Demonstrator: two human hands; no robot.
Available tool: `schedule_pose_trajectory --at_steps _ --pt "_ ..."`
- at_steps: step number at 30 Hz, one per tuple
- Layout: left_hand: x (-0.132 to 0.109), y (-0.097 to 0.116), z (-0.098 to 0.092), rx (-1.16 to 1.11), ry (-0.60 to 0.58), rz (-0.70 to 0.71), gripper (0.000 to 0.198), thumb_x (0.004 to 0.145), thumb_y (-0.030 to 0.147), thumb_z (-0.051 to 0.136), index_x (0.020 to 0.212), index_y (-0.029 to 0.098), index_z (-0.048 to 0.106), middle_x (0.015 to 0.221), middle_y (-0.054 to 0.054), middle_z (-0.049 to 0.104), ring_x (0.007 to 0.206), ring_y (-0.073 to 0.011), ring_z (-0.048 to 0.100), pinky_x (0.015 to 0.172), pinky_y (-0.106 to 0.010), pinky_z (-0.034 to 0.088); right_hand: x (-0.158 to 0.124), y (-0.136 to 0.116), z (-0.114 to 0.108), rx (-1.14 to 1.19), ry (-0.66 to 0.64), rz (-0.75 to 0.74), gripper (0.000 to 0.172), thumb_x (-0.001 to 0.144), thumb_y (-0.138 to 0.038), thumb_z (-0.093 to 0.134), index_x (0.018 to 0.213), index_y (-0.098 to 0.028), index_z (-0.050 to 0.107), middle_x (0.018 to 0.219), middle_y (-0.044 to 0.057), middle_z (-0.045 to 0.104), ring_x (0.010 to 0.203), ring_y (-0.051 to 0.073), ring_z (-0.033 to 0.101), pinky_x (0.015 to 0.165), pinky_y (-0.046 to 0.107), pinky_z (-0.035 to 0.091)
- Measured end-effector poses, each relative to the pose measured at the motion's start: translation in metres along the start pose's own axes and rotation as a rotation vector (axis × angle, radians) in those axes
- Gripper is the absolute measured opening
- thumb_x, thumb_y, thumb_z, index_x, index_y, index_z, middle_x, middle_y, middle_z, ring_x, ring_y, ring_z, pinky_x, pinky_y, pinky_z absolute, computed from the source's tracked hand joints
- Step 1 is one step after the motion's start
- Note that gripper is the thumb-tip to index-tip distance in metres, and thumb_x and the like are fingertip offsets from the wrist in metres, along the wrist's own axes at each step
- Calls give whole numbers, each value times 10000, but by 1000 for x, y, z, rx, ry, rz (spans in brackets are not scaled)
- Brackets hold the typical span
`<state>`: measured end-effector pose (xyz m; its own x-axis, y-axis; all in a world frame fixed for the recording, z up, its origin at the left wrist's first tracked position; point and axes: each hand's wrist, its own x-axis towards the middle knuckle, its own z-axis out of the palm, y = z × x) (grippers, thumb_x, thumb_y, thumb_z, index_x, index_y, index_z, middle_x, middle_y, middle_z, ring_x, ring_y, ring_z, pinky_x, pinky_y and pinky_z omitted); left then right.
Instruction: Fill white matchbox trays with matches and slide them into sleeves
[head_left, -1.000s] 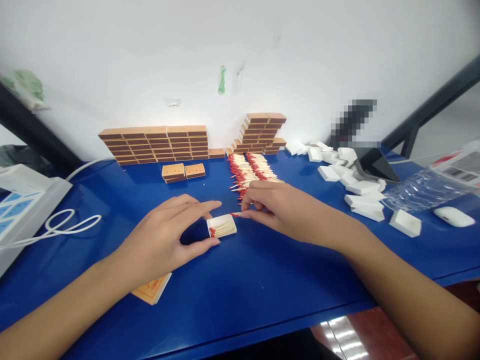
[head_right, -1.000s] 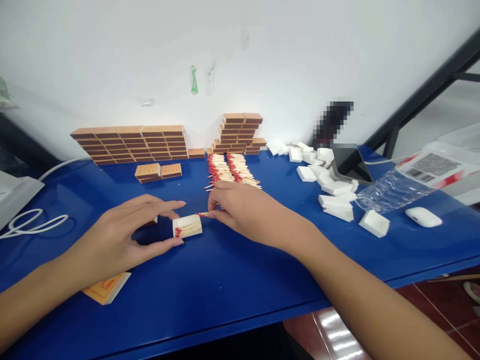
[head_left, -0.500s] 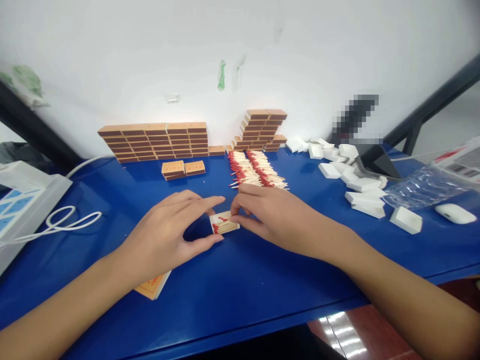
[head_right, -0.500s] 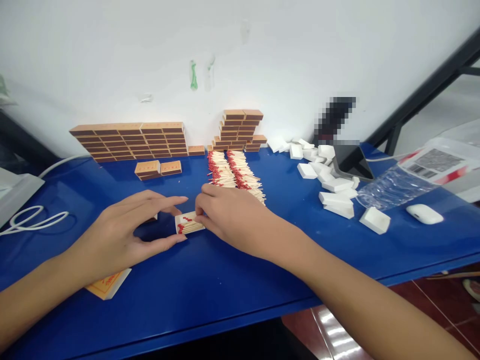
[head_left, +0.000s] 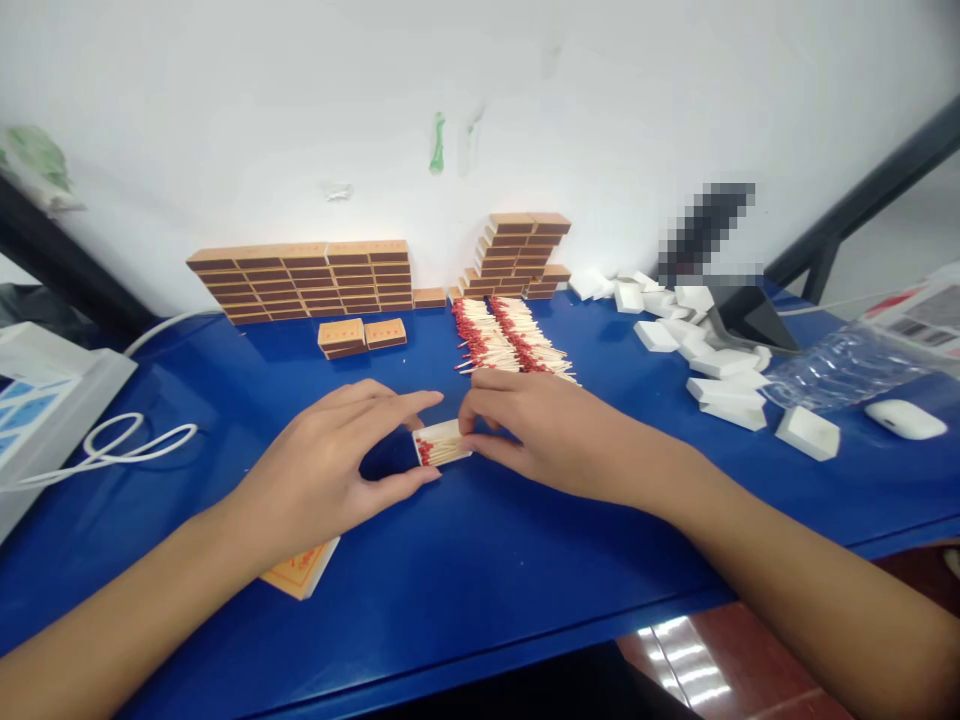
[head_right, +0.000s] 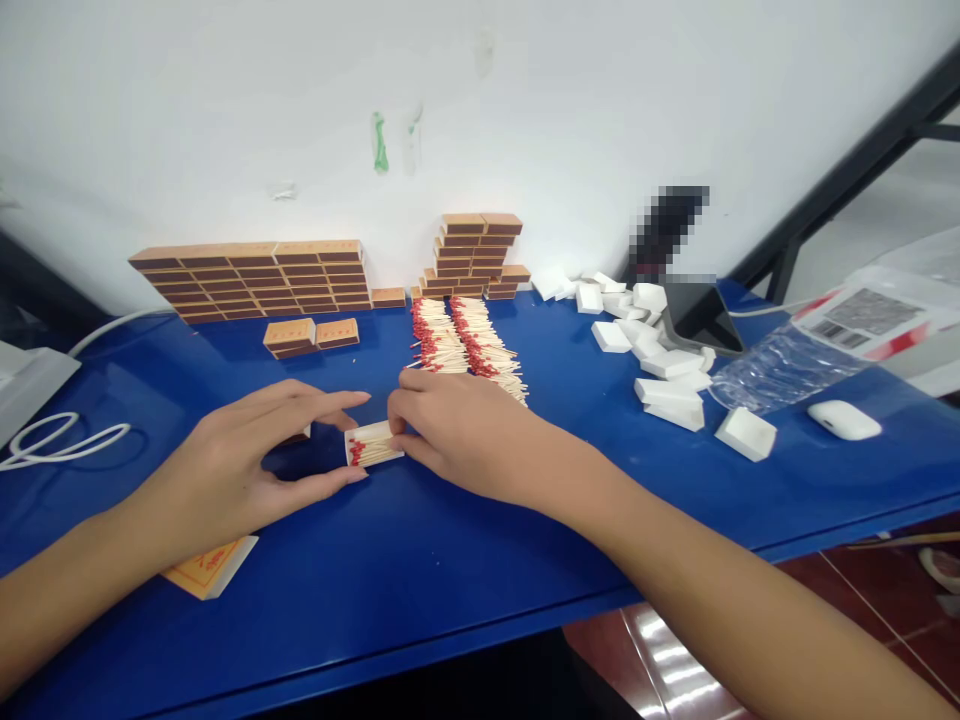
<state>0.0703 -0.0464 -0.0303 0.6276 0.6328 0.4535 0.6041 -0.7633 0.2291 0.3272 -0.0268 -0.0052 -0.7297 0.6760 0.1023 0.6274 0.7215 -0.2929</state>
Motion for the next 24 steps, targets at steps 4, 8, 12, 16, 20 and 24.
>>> schedule_pose_trajectory --at_steps 4,8,12,16,20,24 --pt "0 0 0 -2 3 16 528 971 385 759 1446 248 572 1118 -48 760 1038 -222 710 945 -393 595 3 -2 3 23 -16 -6 94 1021 -164 625 1013 -164 720 1022 62 665 834 168 641 719 295 430" --pt "-1 0 0 2 -4 -9 535 962 367 770 1448 254 577 1112 -34 756 1009 -207 704 898 -362 599 0 16 -4 58 77 5 82 1019 -201 648 1000 -178 725 1019 65 686 877 181 639 744 298 435" --pt "-3 -4 -2 8 -9 -45 516 972 405 752 1447 287 589 1109 -21 754 1010 -202 701 920 -363 590 -7 46 -20 -37 166 71 116 1000 -178 630 974 -174 743 962 72 692 847 193 617 735 314 424" --pt "-5 -10 -4 -2 -6 -78 492 978 411 741 1435 293 602 1108 -23 755 992 -199 705 900 -354 592 -8 59 -23 -44 84 85 103 968 -189 655 955 -188 757 948 70 692 841 195 612 736 318 420" --pt "-6 -11 -4 -7 -2 -66 497 977 420 739 1436 287 602 1085 -26 748 977 -201 704 890 -359 591 -6 59 -18 -51 16 119 57 948 -202 677 938 -187 731 947 67 684 835 194 596 728 317 409" --pt "-6 -10 -4 -4 -13 -67 499 976 411 743 1439 291 599 1106 -27 743 990 -201 703 895 -355 584 -6 60 -16 -77 -26 154 127 965 -175 615 845 -189 653 912 62 667 799 191 568 710 321 396"
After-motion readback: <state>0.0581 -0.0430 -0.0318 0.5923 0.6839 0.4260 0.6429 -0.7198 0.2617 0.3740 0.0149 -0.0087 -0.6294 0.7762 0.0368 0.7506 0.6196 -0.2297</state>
